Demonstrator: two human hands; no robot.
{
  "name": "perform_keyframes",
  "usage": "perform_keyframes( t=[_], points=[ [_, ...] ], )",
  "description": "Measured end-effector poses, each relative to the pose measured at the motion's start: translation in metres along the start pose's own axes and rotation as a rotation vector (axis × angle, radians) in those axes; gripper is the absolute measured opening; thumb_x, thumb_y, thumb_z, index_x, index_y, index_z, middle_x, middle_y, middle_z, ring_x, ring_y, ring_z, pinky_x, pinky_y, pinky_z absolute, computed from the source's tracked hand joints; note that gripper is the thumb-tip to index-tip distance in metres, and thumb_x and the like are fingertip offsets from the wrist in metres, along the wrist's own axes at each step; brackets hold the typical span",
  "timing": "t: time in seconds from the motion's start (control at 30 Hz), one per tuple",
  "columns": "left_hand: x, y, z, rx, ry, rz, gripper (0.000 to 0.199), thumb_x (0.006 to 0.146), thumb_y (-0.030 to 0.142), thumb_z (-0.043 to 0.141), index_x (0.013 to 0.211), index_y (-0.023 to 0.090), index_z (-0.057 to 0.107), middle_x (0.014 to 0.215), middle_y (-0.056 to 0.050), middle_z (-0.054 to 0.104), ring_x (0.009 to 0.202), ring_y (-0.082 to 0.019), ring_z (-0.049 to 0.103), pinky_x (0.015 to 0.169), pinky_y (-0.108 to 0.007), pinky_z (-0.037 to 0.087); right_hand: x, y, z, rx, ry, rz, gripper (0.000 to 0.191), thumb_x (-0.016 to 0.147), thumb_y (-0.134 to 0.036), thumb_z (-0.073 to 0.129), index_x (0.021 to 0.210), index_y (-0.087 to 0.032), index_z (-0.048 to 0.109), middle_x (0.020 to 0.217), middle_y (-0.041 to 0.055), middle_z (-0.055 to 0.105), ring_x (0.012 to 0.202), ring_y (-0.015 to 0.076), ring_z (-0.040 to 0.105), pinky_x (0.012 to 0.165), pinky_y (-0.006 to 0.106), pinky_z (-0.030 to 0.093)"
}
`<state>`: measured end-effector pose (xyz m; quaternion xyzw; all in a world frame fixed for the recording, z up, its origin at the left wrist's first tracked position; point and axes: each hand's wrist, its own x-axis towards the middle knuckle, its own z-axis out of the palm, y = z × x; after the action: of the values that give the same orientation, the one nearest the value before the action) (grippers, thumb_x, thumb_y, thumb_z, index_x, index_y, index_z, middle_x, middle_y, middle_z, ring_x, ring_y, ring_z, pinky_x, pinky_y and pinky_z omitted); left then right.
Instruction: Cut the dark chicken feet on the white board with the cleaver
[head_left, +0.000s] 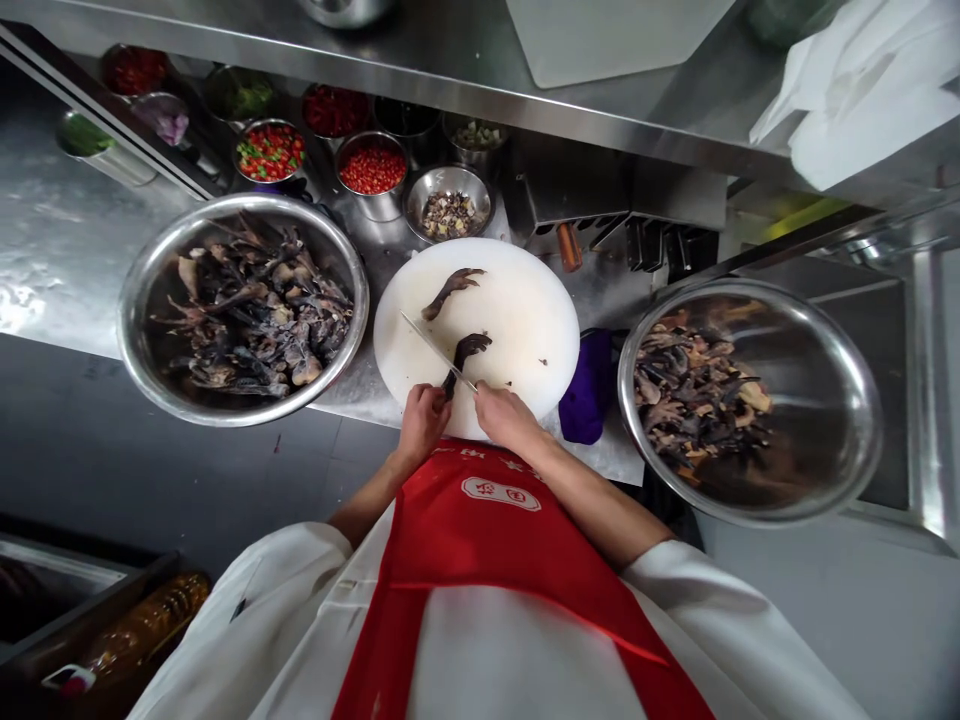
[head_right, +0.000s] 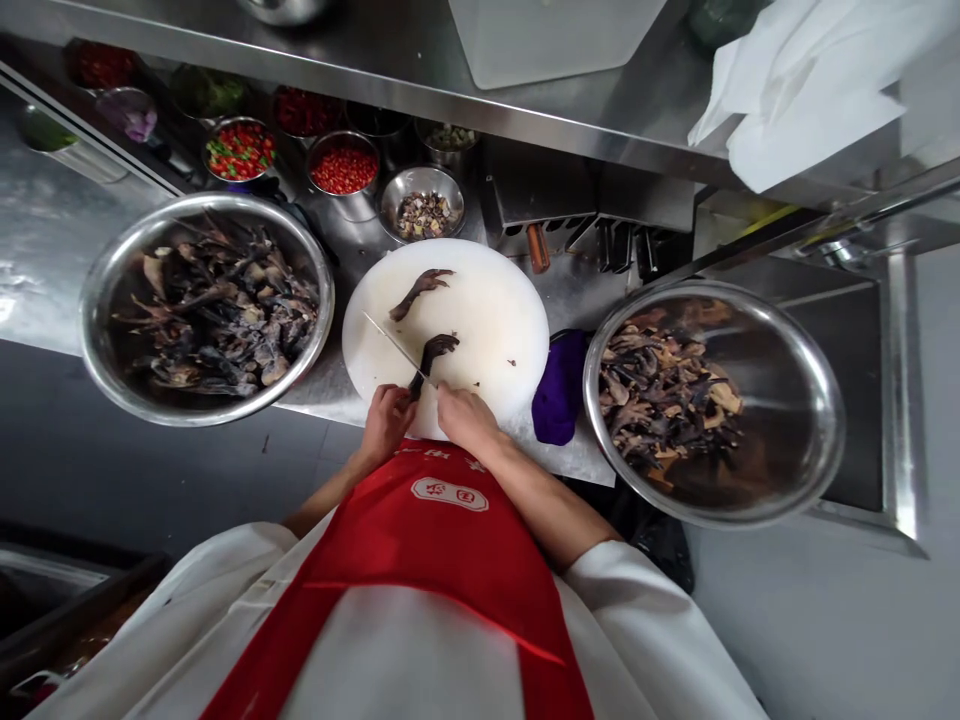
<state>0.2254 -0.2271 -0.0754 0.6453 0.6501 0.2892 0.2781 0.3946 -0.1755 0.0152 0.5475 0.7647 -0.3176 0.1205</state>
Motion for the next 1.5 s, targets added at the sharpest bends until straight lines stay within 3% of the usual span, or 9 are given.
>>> perform_keyframes(
  t=[0.27, 0.47, 0.63, 0.83, 1.1, 1.2, 1.37, 1.43, 1.5],
  points=[
    [0.004, -0.003, -0.005, 0.092, -0.080, -0.038, 0.031, 0.081, 0.020, 0.061, 0.111, 0.022, 0.058, 0.104, -0.009, 0.054, 0.098, -0.022, 0.056, 0.090, -0.039, 0.050, -0.013, 0.019, 0.002, 0.127, 0.082, 0.054, 0.029, 0.099, -0.032, 0.030, 0.107, -0.017, 0.054, 0.092, 0.0107, 0.070, 0.083, 0.0224, 0.065, 0.070, 0.028, 0.039],
    [0.065, 0.024, 0.006, 0.157, -0.061, -0.092, 0.034, 0.086, 0.028, 0.056, 0.119, 0.021, 0.056, 0.126, -0.015, 0.045, 0.104, -0.025, 0.055, 0.085, -0.040, 0.051, -0.061, 0.056, 0.016, 0.364, 0.381, 0.228, 0.030, 0.097, -0.039, 0.032, 0.098, -0.020, 0.054, 0.078, 0.0074, 0.068, 0.073, 0.0240, 0.064, 0.064, 0.029, 0.038],
    [0.118, 0.050, 0.018, 0.386, -0.171, -0.072, 0.050, 0.077, 0.048, 0.065, 0.120, 0.025, 0.053, 0.126, -0.017, 0.048, 0.113, -0.038, 0.047, 0.074, -0.047, 0.051, -0.109, 0.084, 0.044, 0.494, 0.338, 0.288, 0.029, 0.095, -0.042, 0.034, 0.089, -0.022, 0.053, 0.072, 0.0046, 0.065, 0.069, 0.0237, 0.063, 0.063, 0.030, 0.040],
    [0.161, 0.052, 0.016, 0.639, -0.453, 0.077, 0.048, 0.069, 0.034, 0.070, 0.112, 0.017, 0.056, 0.111, -0.018, 0.057, 0.105, -0.037, 0.055, 0.088, -0.053, 0.043, -0.140, 0.099, 0.064, 0.605, 0.175, 0.221, 0.028, 0.096, -0.040, 0.034, 0.088, -0.023, 0.056, 0.076, 0.0038, 0.066, 0.072, 0.0220, 0.063, 0.066, 0.031, 0.043],
    [0.203, 0.047, 0.006, 0.471, -0.405, -0.100, 0.042, 0.084, 0.034, 0.052, 0.124, 0.021, 0.051, 0.112, -0.013, 0.064, 0.102, -0.030, 0.061, 0.086, -0.041, 0.045, -0.113, 0.108, 0.046, 0.579, 0.071, 0.029, 0.026, 0.095, -0.036, 0.037, 0.083, -0.022, 0.056, 0.068, 0.0008, 0.061, 0.064, 0.0168, 0.057, 0.061, 0.027, 0.039],
    [0.214, 0.041, 0.005, 0.346, -0.348, -0.098, 0.044, 0.085, 0.027, 0.048, 0.129, 0.021, 0.049, 0.111, -0.010, 0.064, 0.102, -0.026, 0.060, 0.089, -0.038, 0.045, -0.089, 0.106, 0.036, 0.632, 0.114, 0.072, 0.025, 0.094, -0.036, 0.037, 0.089, -0.021, 0.057, 0.068, 0.0007, 0.062, 0.063, 0.0171, 0.059, 0.059, 0.026, 0.039],
    [0.228, 0.028, -0.011, 0.324, -0.277, 0.089, 0.034, 0.082, 0.027, 0.051, 0.114, 0.018, 0.062, 0.112, -0.011, 0.061, 0.107, -0.025, 0.056, 0.097, -0.035, 0.043, -0.059, 0.106, 0.025, 0.623, 0.247, 0.205, 0.029, 0.092, -0.036, 0.038, 0.105, -0.019, 0.058, 0.068, 0.0024, 0.064, 0.063, 0.0193, 0.061, 0.058, 0.027, 0.040],
    [0.232, 0.020, -0.023, 0.392, -0.206, 0.036, 0.035, 0.082, 0.027, 0.052, 0.114, 0.017, 0.062, 0.114, -0.012, 0.059, 0.109, -0.025, 0.054, 0.098, -0.036, 0.041, -0.057, 0.106, 0.023, 0.639, 0.283, 0.213, 0.031, 0.092, -0.037, 0.038, 0.109, -0.019, 0.058, 0.070, 0.0030, 0.066, 0.062, 0.0193, 0.061, 0.058, 0.027, 0.040],
    [0.233, 0.012, -0.032, 0.462, -0.247, -0.047, 0.036, 0.080, 0.032, 0.057, 0.112, 0.016, 0.062, 0.115, -0.014, 0.058, 0.107, -0.027, 0.055, 0.095, -0.037, 0.043, -0.062, 0.103, 0.021, 0.676, 0.279, 0.198, 0.032, 0.093, -0.038, 0.038, 0.110, -0.020, 0.057, 0.072, 0.0029, 0.066, 0.062, 0.0191, 0.062, 0.057, 0.027, 0.041]
  ],
)
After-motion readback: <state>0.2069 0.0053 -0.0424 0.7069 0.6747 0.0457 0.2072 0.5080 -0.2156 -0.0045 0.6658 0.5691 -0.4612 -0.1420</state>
